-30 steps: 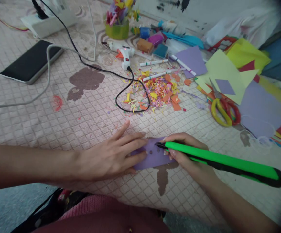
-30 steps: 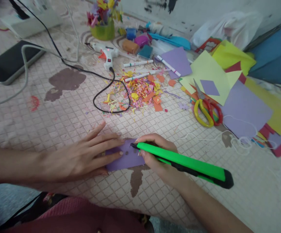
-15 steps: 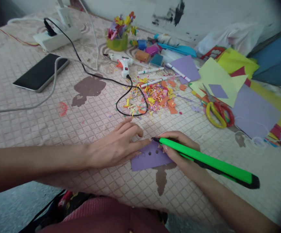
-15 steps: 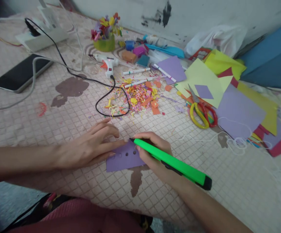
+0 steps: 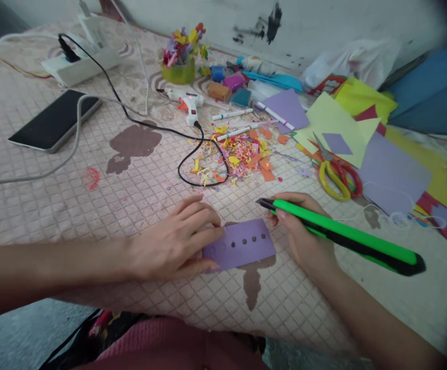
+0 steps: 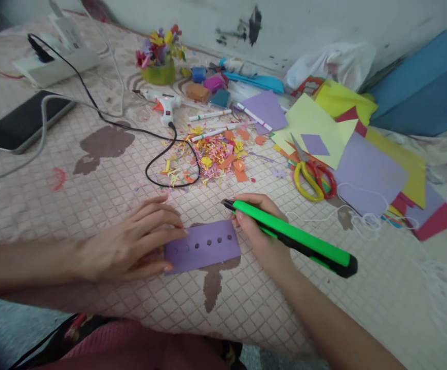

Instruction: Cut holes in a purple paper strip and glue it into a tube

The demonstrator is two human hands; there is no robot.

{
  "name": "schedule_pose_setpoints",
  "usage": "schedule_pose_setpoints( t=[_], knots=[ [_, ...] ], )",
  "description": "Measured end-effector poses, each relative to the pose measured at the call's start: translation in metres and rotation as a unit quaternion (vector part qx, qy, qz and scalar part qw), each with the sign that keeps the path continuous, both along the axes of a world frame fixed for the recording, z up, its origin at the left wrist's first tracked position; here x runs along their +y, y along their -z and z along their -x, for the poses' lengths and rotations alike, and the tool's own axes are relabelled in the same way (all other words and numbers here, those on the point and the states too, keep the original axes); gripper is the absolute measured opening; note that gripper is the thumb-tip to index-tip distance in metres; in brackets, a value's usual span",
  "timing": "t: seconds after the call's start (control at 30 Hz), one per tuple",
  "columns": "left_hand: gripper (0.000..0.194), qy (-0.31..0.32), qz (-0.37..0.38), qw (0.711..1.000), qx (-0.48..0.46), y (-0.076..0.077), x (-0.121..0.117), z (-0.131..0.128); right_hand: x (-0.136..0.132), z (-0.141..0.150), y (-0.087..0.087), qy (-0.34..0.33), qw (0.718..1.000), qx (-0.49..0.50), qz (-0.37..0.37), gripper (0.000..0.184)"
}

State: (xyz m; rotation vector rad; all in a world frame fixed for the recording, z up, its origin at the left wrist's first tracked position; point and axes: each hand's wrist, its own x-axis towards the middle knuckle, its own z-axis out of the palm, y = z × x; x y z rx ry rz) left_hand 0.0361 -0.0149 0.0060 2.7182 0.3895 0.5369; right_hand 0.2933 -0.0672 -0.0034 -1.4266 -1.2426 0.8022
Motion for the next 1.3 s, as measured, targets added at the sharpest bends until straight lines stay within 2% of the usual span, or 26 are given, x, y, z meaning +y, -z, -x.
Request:
schedule_pose_setpoints(
  t=[0.13, 0.33, 0.53, 0.6, 0.73, 0.87, 0.9, 1.03, 1.2, 1.3],
  knots=[
    [0.05, 0.015, 0.03, 0.999, 0.007, 0.006, -0.01, -0.001, 0.008, -0.008, 0.007, -0.009, 0.998, 0.052, 0.015, 0.017],
    [0.035, -0.014, 0.045, 0.999, -0.012, 0.008, -0.009, -0.004, 0.018, -0.012, 0.011, -0.011, 0.995, 0.094, 0.033, 0.017],
    [0.025, 0.032, 0.072, 0.997, -0.028, 0.007, -0.001, -0.012, 0.024, -0.011, 0.01, -0.023, 0.988, 0.149, 0.024, 0.015],
    [0.031, 0.013, 0.051, 0.999, -0.004, 0.009, 0.0, -0.013, 0.024, -0.01, 0.01, -0.029, 0.987, 0.158, 0.028, 0.014],
    [0.055, -0.06, 0.004, 0.998, 0.016, 0.013, 0.001, -0.011, 0.026, -0.009, 0.009, -0.027, 0.986, 0.159, 0.027, 0.014],
    [0.039, 0.012, 0.056, 0.998, -0.024, 0.012, 0.001, -0.011, 0.028, -0.009, 0.01, -0.019, 0.986, 0.161, 0.025, 0.013],
    [0.04, 0.023, 0.058, 0.998, -0.018, 0.012, 0.001, -0.012, 0.028, -0.009, 0.011, -0.02, 0.986, 0.164, 0.025, 0.013],
    [0.063, -0.015, 0.018, 0.999, 0.04, 0.015, 0.002, -0.012, 0.029, -0.01, 0.013, -0.022, 0.985, 0.167, 0.026, 0.013],
    [0.068, -0.007, 0.017, 0.998, 0.057, 0.018, 0.001, -0.009, 0.029, -0.009, 0.013, -0.019, 0.988, 0.148, 0.024, 0.014],
    [0.082, -0.053, 0.0, 0.996, 0.065, 0.018, 0.001, -0.009, 0.029, -0.007, 0.012, -0.017, 0.989, 0.148, 0.022, 0.014]
  ],
)
